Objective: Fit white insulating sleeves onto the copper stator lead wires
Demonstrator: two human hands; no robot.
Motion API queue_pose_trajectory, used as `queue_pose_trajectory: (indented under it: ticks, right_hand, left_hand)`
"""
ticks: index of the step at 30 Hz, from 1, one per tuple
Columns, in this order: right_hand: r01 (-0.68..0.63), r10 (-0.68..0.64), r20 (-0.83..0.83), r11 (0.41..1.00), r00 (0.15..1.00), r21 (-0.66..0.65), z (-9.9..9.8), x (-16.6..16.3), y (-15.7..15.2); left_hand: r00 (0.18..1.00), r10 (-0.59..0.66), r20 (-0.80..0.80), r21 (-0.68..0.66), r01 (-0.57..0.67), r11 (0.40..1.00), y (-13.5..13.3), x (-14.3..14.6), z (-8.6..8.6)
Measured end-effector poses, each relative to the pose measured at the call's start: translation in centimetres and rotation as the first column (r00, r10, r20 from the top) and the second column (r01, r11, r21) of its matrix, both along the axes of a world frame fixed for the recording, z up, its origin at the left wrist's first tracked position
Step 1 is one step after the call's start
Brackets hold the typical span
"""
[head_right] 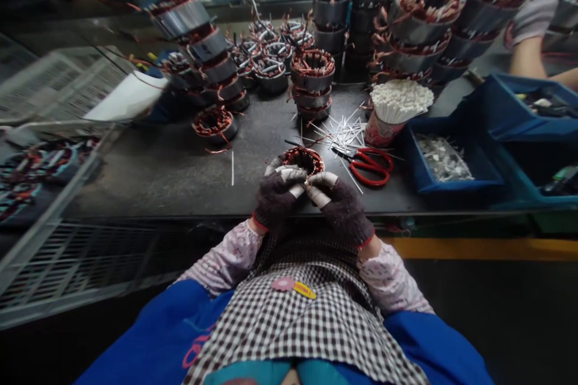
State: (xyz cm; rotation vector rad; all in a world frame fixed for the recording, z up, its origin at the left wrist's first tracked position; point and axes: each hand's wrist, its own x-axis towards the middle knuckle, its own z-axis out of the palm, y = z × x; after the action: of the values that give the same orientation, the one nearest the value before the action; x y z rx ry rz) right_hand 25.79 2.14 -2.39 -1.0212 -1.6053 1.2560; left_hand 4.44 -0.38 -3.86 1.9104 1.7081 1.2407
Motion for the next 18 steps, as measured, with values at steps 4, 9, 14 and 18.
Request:
queue_pose_trajectory:
  ticks: [4, 9, 14, 18]
  right_hand:
    - [0.019, -0.018, 0.138, 1.000, 0.990, -0.002, -0.7, -0.3, 0.9]
    - [0.067, -0.109, 0.221, 0.979, 0.969, 0.193, 0.4, 0.5, -0.2]
    - [-0.003, -0.144, 0.510, 0.961, 0.848, 0.277, 2.1, 0.0, -0.3]
    - [-0.041, -0.045, 0.465, 0.984, 0.884, 0.172, 2.4, 0.0, -0.1]
  left_hand:
    - [1.000, -0.027, 0.007, 0.002, 0.027, 1.000, 0.0, -0.1, -0.2]
    - [0.995, -0.100, -0.016, 0.029, 0.100, 0.995, 0.1, -0.5, -0.4]
    - [0.992, -0.123, -0.014, 0.113, 0.123, 0.986, 0.2, -0.6, -0.9]
    - [0.993, -0.112, -0.026, 0.160, 0.115, 0.980, 0.3, -0.4, -1.5]
